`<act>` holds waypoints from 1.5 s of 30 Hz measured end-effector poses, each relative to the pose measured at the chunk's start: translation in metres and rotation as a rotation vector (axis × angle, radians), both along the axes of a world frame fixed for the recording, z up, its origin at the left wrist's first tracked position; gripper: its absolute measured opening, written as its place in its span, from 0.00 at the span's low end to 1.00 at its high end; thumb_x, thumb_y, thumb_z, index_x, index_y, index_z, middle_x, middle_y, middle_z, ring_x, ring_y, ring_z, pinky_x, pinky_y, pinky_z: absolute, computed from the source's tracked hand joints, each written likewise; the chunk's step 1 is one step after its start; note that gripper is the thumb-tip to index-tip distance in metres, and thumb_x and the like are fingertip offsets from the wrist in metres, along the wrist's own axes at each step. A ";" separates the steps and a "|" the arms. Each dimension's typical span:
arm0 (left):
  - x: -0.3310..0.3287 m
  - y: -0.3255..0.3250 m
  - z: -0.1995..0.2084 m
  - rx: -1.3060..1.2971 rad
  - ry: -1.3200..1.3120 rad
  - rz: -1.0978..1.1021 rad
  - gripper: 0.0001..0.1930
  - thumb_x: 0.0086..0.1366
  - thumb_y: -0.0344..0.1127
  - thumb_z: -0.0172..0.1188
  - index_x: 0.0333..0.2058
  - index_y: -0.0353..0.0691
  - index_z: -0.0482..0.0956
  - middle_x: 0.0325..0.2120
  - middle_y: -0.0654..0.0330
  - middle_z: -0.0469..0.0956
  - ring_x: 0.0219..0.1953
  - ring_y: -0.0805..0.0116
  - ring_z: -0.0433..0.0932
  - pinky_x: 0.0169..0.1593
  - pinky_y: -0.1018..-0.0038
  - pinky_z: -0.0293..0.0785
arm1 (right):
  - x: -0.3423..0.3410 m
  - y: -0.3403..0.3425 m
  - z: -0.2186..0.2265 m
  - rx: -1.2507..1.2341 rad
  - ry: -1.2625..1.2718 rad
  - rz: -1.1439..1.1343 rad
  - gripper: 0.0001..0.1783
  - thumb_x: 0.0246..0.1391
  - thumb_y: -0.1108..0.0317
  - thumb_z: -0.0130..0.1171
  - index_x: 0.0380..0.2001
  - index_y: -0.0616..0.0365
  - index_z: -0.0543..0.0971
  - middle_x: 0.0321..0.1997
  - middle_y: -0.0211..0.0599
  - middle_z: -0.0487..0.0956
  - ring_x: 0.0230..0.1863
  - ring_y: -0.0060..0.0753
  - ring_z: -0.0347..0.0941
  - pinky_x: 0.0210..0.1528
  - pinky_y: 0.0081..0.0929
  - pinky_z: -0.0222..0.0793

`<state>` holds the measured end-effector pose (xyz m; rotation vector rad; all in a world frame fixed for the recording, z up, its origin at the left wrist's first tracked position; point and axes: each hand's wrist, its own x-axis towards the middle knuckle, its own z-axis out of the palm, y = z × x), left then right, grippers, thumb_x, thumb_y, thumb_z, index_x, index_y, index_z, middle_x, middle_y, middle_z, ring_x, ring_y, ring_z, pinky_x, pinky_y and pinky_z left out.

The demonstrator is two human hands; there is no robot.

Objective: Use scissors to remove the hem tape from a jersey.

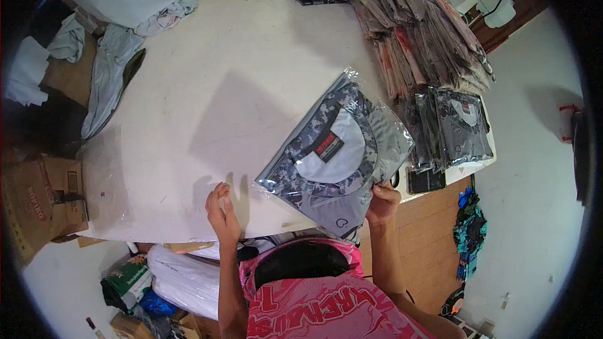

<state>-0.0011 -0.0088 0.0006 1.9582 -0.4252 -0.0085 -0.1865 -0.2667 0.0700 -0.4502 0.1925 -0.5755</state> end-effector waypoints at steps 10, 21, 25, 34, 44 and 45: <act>0.000 0.002 -0.001 -0.041 0.032 -0.040 0.21 0.66 0.40 0.45 0.50 0.28 0.68 0.42 0.48 0.74 0.44 0.59 0.72 0.52 0.66 0.64 | -0.057 -0.039 0.013 -0.218 0.042 -0.514 0.32 0.40 0.64 0.54 0.52 0.65 0.67 0.51 0.43 0.73 0.50 0.39 0.69 0.55 0.36 0.62; -0.002 -0.001 -0.006 -0.039 0.035 -0.033 0.19 0.69 0.39 0.43 0.48 0.27 0.68 0.42 0.49 0.72 0.47 0.59 0.70 0.54 0.66 0.62 | -0.135 -0.153 0.106 -0.279 0.169 -0.926 0.10 0.52 0.78 0.47 0.38 0.58 0.70 0.35 0.32 0.74 0.34 0.26 0.72 0.33 0.23 0.72; -0.001 -0.002 -0.008 -0.010 0.001 -0.030 0.19 0.69 0.39 0.42 0.47 0.27 0.69 0.42 0.48 0.73 0.48 0.58 0.69 0.55 0.65 0.61 | -0.142 -0.186 0.075 -0.167 0.628 -0.887 0.07 0.47 0.75 0.55 0.33 0.59 0.72 0.28 0.32 0.74 0.27 0.26 0.72 0.31 0.31 0.75; 0.001 -0.004 -0.002 0.017 -0.041 -0.059 0.16 0.69 0.36 0.41 0.42 0.28 0.72 0.39 0.50 0.74 0.43 0.58 0.70 0.51 0.66 0.63 | -0.143 -0.173 0.089 -0.392 0.687 -0.835 0.11 0.54 0.67 0.55 0.36 0.64 0.70 0.28 0.30 0.73 0.24 0.21 0.74 0.24 0.19 0.76; 0.002 -0.002 -0.007 0.054 -0.105 -0.061 0.16 0.68 0.36 0.41 0.40 0.29 0.74 0.35 0.49 0.74 0.39 0.57 0.70 0.46 0.66 0.64 | -0.122 -0.191 0.063 -0.958 1.529 -1.136 0.36 0.52 0.52 0.56 0.54 0.71 0.63 0.52 0.58 0.69 0.53 0.52 0.66 0.56 0.39 0.58; 0.002 -0.001 -0.009 0.053 -0.115 -0.058 0.16 0.68 0.36 0.41 0.40 0.29 0.74 0.34 0.49 0.74 0.38 0.56 0.70 0.46 0.66 0.64 | -0.119 -0.192 0.052 -0.962 1.526 -1.134 0.36 0.52 0.52 0.56 0.54 0.71 0.63 0.52 0.58 0.69 0.53 0.52 0.66 0.56 0.39 0.58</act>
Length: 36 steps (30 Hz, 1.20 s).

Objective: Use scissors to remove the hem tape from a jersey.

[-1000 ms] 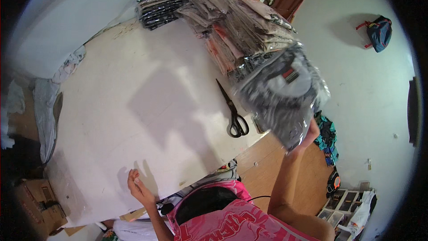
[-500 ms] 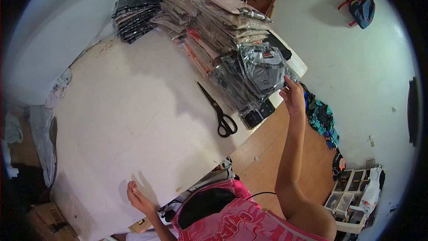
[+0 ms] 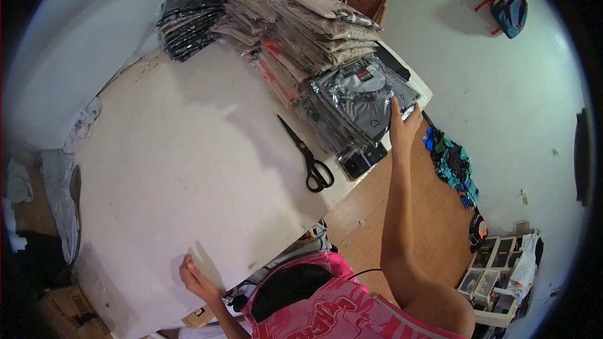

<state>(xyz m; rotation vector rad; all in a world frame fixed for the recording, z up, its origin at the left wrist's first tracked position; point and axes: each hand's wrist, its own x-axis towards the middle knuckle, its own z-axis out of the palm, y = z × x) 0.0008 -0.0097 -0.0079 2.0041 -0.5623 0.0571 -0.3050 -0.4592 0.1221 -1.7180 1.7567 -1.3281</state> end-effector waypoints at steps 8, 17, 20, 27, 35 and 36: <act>-0.004 -0.004 0.012 0.025 0.004 -0.013 0.15 0.67 0.35 0.42 0.38 0.29 0.74 0.34 0.49 0.74 0.38 0.57 0.71 0.45 0.65 0.64 | 0.032 0.014 -0.011 -0.132 -0.145 -0.009 0.50 0.53 0.48 0.54 0.62 0.73 0.43 0.68 0.61 0.38 0.71 0.49 0.30 0.69 0.34 0.27; -0.005 -0.011 0.014 0.042 -0.032 -0.014 0.15 0.67 0.35 0.43 0.39 0.29 0.74 0.35 0.49 0.75 0.40 0.55 0.71 0.48 0.64 0.63 | 0.039 0.071 0.020 -0.407 -0.404 0.004 0.30 0.59 0.65 0.49 0.61 0.63 0.53 0.66 0.45 0.52 0.67 0.41 0.47 0.66 0.37 0.42; -0.001 -0.008 0.011 0.041 -0.026 0.000 0.15 0.66 0.36 0.44 0.39 0.30 0.74 0.35 0.50 0.75 0.40 0.54 0.71 0.48 0.64 0.63 | 0.095 0.134 0.008 -0.570 -0.449 0.244 0.31 0.55 0.71 0.49 0.60 0.65 0.54 0.65 0.50 0.53 0.67 0.45 0.48 0.65 0.41 0.42; 0.003 -0.004 0.004 -0.030 0.035 0.044 0.14 0.60 0.34 0.52 0.42 0.34 0.74 0.44 0.47 0.73 0.46 0.50 0.71 0.51 0.61 0.64 | 0.218 0.305 -0.094 0.269 -0.350 1.223 0.28 0.50 0.65 0.58 0.53 0.63 0.65 0.60 0.55 0.61 0.63 0.49 0.55 0.62 0.42 0.48; 0.089 0.112 0.018 0.433 -0.389 0.455 0.19 0.54 0.38 0.60 0.44 0.37 0.73 0.52 0.45 0.64 0.55 0.45 0.61 0.57 0.54 0.57 | 0.249 0.338 -0.113 -0.133 0.247 1.677 0.23 0.47 0.61 0.60 0.46 0.59 0.73 0.56 0.42 0.67 0.59 0.44 0.59 0.59 0.41 0.50; 0.100 0.124 0.019 0.494 -0.378 0.522 0.21 0.55 0.40 0.59 0.46 0.37 0.71 0.54 0.45 0.62 0.57 0.44 0.59 0.57 0.54 0.56 | 0.251 0.338 -0.115 -0.133 0.262 1.671 0.23 0.47 0.61 0.60 0.46 0.59 0.73 0.57 0.41 0.67 0.60 0.44 0.58 0.60 0.41 0.49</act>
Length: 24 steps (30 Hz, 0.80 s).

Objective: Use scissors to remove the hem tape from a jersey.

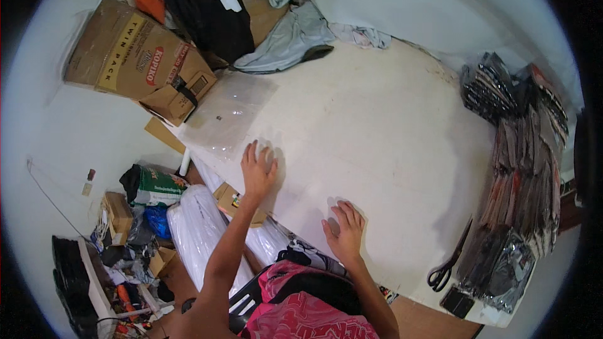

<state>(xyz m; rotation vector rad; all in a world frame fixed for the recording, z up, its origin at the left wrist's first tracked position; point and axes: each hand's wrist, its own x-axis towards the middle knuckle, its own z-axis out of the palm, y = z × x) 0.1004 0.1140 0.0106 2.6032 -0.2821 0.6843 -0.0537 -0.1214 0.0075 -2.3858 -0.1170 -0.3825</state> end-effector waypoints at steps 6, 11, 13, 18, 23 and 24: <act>0.049 -0.018 -0.025 0.147 0.078 -0.045 0.27 0.58 0.46 0.54 0.53 0.37 0.67 0.58 0.44 0.57 0.61 0.44 0.53 0.61 0.54 0.50 | 0.036 -0.006 0.007 -0.171 -0.036 0.062 0.26 0.49 0.56 0.58 0.49 0.58 0.72 0.60 0.47 0.62 0.63 0.47 0.53 0.62 0.44 0.46; 0.117 -0.078 -0.030 0.168 0.093 -0.117 0.27 0.60 0.48 0.51 0.54 0.38 0.66 0.59 0.44 0.56 0.61 0.46 0.53 0.62 0.54 0.48 | 0.099 -0.027 -0.002 -0.239 -0.055 0.000 0.29 0.51 0.51 0.54 0.52 0.58 0.70 0.62 0.49 0.60 0.64 0.49 0.51 0.64 0.46 0.43; 0.144 -0.095 -0.027 0.156 0.094 -0.100 0.27 0.60 0.48 0.51 0.53 0.37 0.66 0.59 0.44 0.56 0.61 0.46 0.53 0.62 0.54 0.48 | 0.124 -0.037 -0.005 -0.279 -0.053 -0.033 0.30 0.52 0.50 0.52 0.52 0.58 0.70 0.63 0.49 0.60 0.65 0.49 0.50 0.64 0.46 0.42; 0.210 -0.112 -0.036 0.160 0.056 -0.116 0.26 0.58 0.47 0.52 0.51 0.34 0.69 0.60 0.43 0.53 0.62 0.45 0.52 0.62 0.54 0.48 | 0.163 -0.044 -0.015 -0.313 0.009 -0.201 0.32 0.53 0.47 0.48 0.54 0.59 0.68 0.64 0.49 0.58 0.65 0.49 0.49 0.64 0.48 0.41; 0.274 -0.102 -0.031 0.185 -0.002 0.033 0.28 0.57 0.47 0.51 0.47 0.28 0.72 0.61 0.45 0.51 0.63 0.48 0.50 0.62 0.54 0.49 | 0.161 -0.038 -0.002 -0.287 0.043 -0.180 0.33 0.53 0.47 0.48 0.56 0.59 0.66 0.65 0.49 0.56 0.66 0.50 0.48 0.64 0.49 0.41; 0.284 -0.105 -0.032 0.215 0.016 0.130 0.28 0.57 0.46 0.51 0.49 0.27 0.70 0.62 0.46 0.51 0.63 0.48 0.50 0.62 0.54 0.49 | 0.161 -0.038 -0.001 -0.273 0.071 -0.168 0.33 0.54 0.47 0.48 0.56 0.59 0.65 0.65 0.49 0.55 0.66 0.50 0.48 0.64 0.49 0.41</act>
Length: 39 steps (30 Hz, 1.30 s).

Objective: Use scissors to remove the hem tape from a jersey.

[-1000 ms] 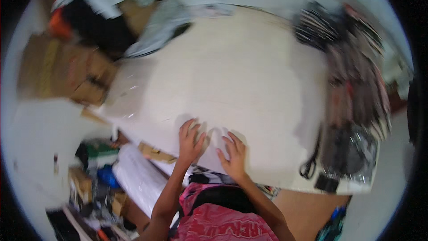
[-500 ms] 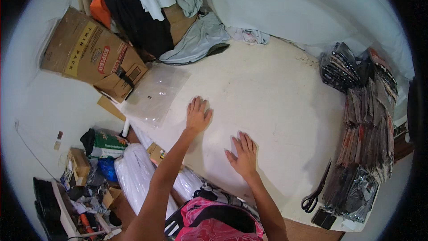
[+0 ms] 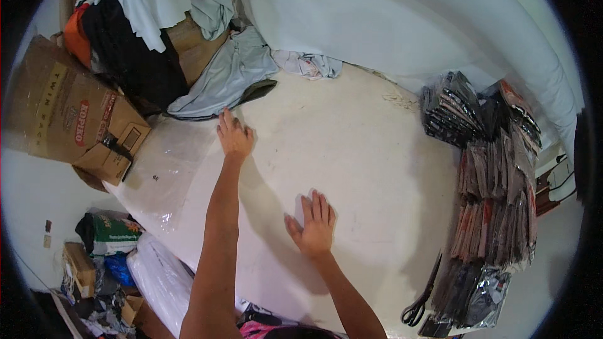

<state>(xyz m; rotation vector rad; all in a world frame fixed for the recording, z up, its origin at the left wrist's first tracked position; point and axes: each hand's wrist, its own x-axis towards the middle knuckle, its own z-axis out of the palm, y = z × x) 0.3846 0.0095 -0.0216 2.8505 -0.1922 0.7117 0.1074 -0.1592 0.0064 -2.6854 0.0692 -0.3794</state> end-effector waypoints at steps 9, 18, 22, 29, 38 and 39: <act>0.053 -0.025 -0.009 -0.134 0.145 -0.244 0.27 0.56 0.33 0.48 0.55 0.27 0.61 0.56 0.47 0.61 0.60 0.51 0.57 0.62 0.60 0.52 | 0.011 -0.001 0.014 0.000 0.058 -0.009 0.39 0.49 0.45 0.54 0.57 0.61 0.62 0.65 0.52 0.54 0.67 0.50 0.45 0.65 0.50 0.39; -0.083 -0.144 -0.009 -0.135 0.160 -0.951 0.28 0.50 0.27 0.50 0.53 0.26 0.62 0.53 0.43 0.64 0.57 0.49 0.60 0.61 0.59 0.53 | 0.010 -0.019 -0.022 0.561 -0.297 -0.195 0.41 0.49 0.56 0.57 0.60 0.67 0.54 0.66 0.57 0.50 0.67 0.55 0.44 0.66 0.45 0.39; -0.171 -0.141 0.010 -0.100 0.416 -1.153 0.29 0.52 0.31 0.53 0.55 0.29 0.60 0.55 0.44 0.62 0.59 0.50 0.58 0.62 0.60 0.51 | -0.007 -0.020 -0.015 0.765 -0.487 -0.307 0.35 0.55 0.65 0.50 0.62 0.63 0.49 0.68 0.49 0.48 0.68 0.44 0.44 0.65 0.39 0.43; -0.310 -0.087 0.017 -0.235 0.384 -1.277 0.18 0.53 0.31 0.57 0.43 0.33 0.73 0.47 0.52 0.72 0.52 0.55 0.67 0.58 0.61 0.58 | -0.089 -0.039 -0.012 0.652 -0.434 -0.260 0.23 0.44 0.78 0.43 0.47 0.61 0.72 0.64 0.49 0.58 0.66 0.52 0.48 0.66 0.42 0.42; -0.363 -0.062 0.006 -0.542 0.346 -1.087 0.10 0.53 0.28 0.60 0.36 0.35 0.76 0.38 0.55 0.75 0.40 0.56 0.73 0.47 0.66 0.69 | -0.123 -0.053 -0.005 0.249 -0.246 -0.110 0.26 0.29 0.83 0.44 0.37 0.56 0.78 0.64 0.52 0.57 0.66 0.59 0.46 0.65 0.48 0.42; -0.360 -0.062 -0.001 -0.601 0.388 -1.030 0.09 0.52 0.27 0.60 0.34 0.36 0.76 0.36 0.55 0.75 0.38 0.55 0.74 0.44 0.67 0.71 | -0.120 -0.055 -0.010 0.191 -0.218 -0.127 0.26 0.32 0.79 0.49 0.41 0.55 0.77 0.65 0.54 0.53 0.66 0.61 0.46 0.64 0.49 0.42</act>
